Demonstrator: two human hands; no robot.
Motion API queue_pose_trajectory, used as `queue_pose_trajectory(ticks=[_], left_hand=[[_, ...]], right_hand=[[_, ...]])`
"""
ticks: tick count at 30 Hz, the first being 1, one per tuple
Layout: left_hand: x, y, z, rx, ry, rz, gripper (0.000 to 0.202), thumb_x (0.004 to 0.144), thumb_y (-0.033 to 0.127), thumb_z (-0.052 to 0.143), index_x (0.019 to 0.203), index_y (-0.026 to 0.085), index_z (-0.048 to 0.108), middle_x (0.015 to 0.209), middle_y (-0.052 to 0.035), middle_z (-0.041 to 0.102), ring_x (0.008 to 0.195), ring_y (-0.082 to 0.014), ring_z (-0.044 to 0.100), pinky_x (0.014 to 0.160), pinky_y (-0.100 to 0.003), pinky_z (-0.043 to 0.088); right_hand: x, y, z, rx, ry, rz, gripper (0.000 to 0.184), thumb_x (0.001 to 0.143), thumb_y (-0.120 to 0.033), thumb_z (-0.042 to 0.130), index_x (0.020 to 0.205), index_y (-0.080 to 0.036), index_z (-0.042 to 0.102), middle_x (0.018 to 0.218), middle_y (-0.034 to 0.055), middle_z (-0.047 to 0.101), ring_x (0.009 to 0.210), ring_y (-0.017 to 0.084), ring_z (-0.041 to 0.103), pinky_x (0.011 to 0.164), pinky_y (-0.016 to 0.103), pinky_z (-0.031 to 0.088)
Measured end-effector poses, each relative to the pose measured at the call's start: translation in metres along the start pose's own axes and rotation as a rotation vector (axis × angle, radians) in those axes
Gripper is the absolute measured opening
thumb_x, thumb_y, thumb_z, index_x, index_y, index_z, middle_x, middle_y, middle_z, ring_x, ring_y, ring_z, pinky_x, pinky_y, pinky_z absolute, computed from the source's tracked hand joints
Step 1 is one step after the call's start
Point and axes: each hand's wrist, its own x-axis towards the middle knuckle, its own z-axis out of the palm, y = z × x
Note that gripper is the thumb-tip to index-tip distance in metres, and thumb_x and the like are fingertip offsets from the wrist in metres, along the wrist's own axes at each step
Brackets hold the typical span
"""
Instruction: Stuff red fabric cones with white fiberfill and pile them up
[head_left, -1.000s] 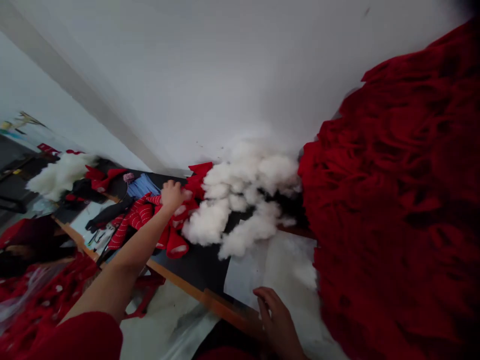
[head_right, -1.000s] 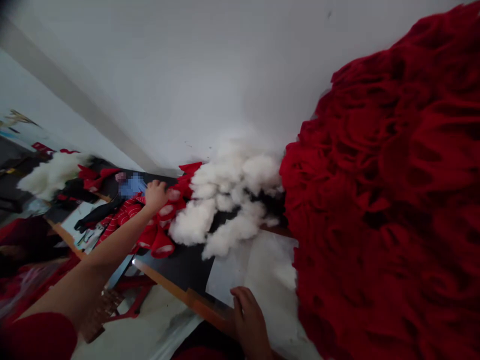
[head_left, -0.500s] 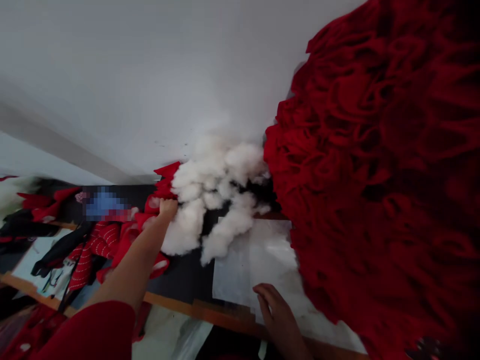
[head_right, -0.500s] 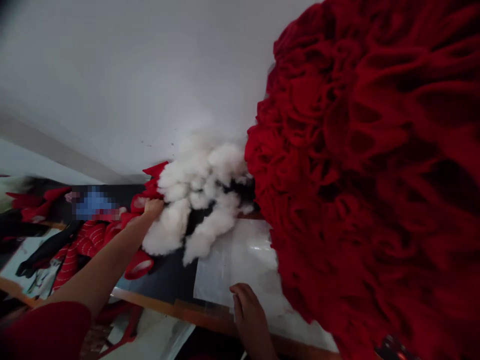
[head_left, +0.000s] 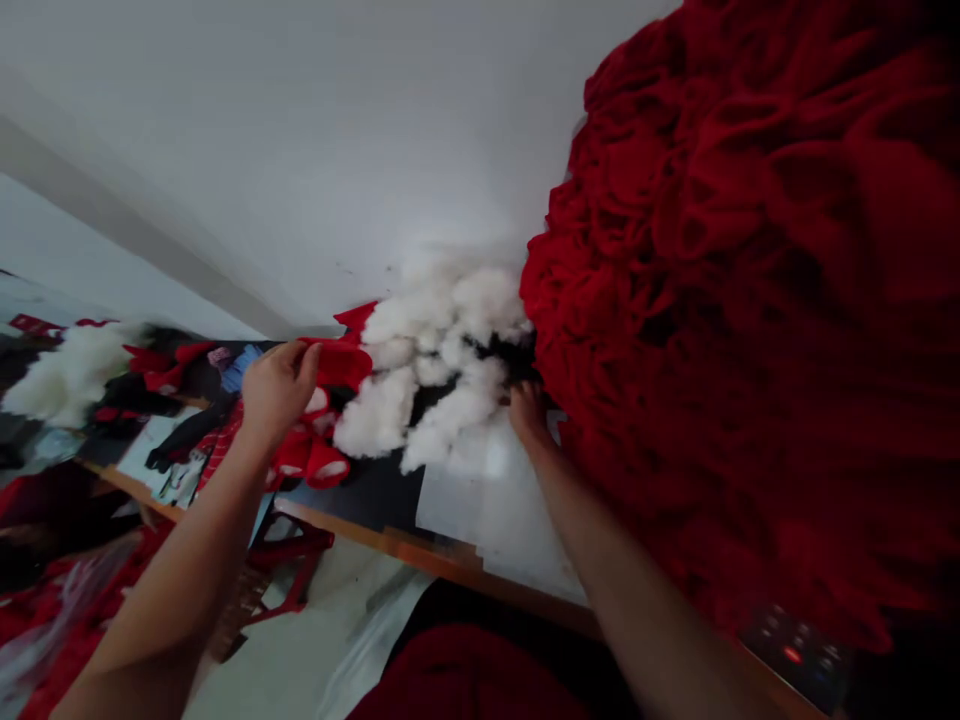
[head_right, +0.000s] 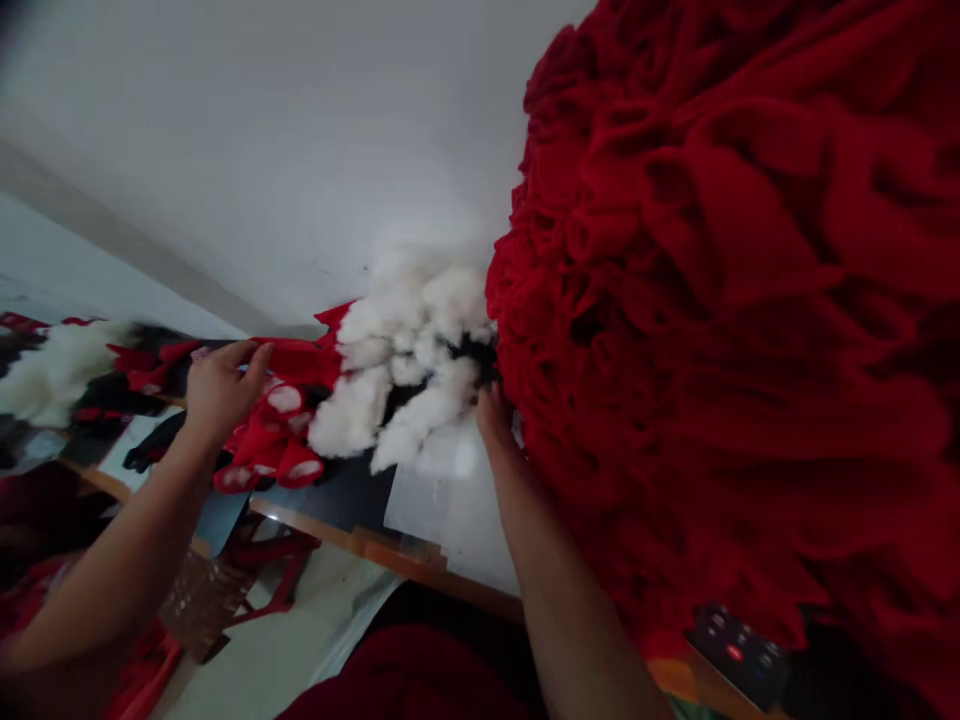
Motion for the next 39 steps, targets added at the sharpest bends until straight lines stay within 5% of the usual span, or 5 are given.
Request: queue_pose_trajectory(ticks=[8, 15, 26, 33, 39], left_hand=[[-0.117, 0.108, 0.014, -0.467, 0.093, 0.054, 0.007, 0.076, 0.027, 0.052, 0.075, 0.019, 0.051, 0.073, -0.0016, 0.053, 0.069, -0.0143, 0.051, 0.065, -0.027, 0.043], [-0.219, 0.176, 0.095, -0.690, -0.635, 0.089, 0.001, 0.070, 0.018, 0.055, 0.070, 0.019, 0.055, 0.091, -0.0076, 0.053, 0.082, -0.0180, 0.054, 0.072, -0.033, 0.047], [-0.162, 0.231, 0.128, -0.571, -0.500, 0.170, 0.019, 0.073, 0.020, 0.049, 0.089, 0.018, 0.060, 0.100, -0.0084, 0.046, 0.097, -0.0215, 0.046, 0.083, -0.034, 0.040], [-0.082, 0.228, 0.135, -0.600, -0.324, -0.217, 0.042, 0.067, 0.018, 0.060, 0.108, 0.015, 0.050, 0.098, -0.0081, 0.046, 0.080, -0.0158, 0.052, 0.078, -0.032, 0.043], [-0.156, 0.215, 0.082, -0.876, -0.405, -0.061, 0.045, 0.065, 0.019, 0.060, 0.108, 0.018, 0.047, 0.112, -0.0094, 0.039, 0.080, -0.0128, 0.050, 0.061, -0.025, 0.046]], right_hand=[[-0.090, 0.005, -0.030, 0.264, -0.052, 0.032, 0.021, 0.079, -0.013, 0.041, 0.090, -0.013, 0.059, 0.095, 0.0111, 0.060, 0.094, 0.019, 0.052, 0.087, 0.032, 0.039], [-0.142, 0.026, -0.065, 0.527, -0.060, 0.174, 0.023, 0.078, -0.025, 0.041, 0.093, -0.016, 0.056, 0.092, 0.0078, 0.063, 0.086, 0.018, 0.058, 0.077, 0.029, 0.045], [-0.139, 0.032, -0.075, 0.920, -0.146, 0.388, 0.014, 0.067, -0.024, 0.048, 0.080, -0.020, 0.053, 0.069, -0.0013, 0.060, 0.066, 0.013, 0.057, 0.064, 0.025, 0.047], [-0.171, 0.034, -0.108, 1.241, -0.245, 0.488, 0.019, 0.061, -0.034, 0.059, 0.071, -0.020, 0.050, 0.065, -0.0045, 0.056, 0.061, 0.010, 0.056, 0.064, 0.026, 0.048], [-0.185, 0.038, -0.124, 1.488, -0.328, 0.618, 0.030, 0.054, -0.032, 0.069, 0.073, -0.021, 0.049, 0.068, -0.0061, 0.055, 0.065, 0.010, 0.059, 0.067, 0.028, 0.049]])
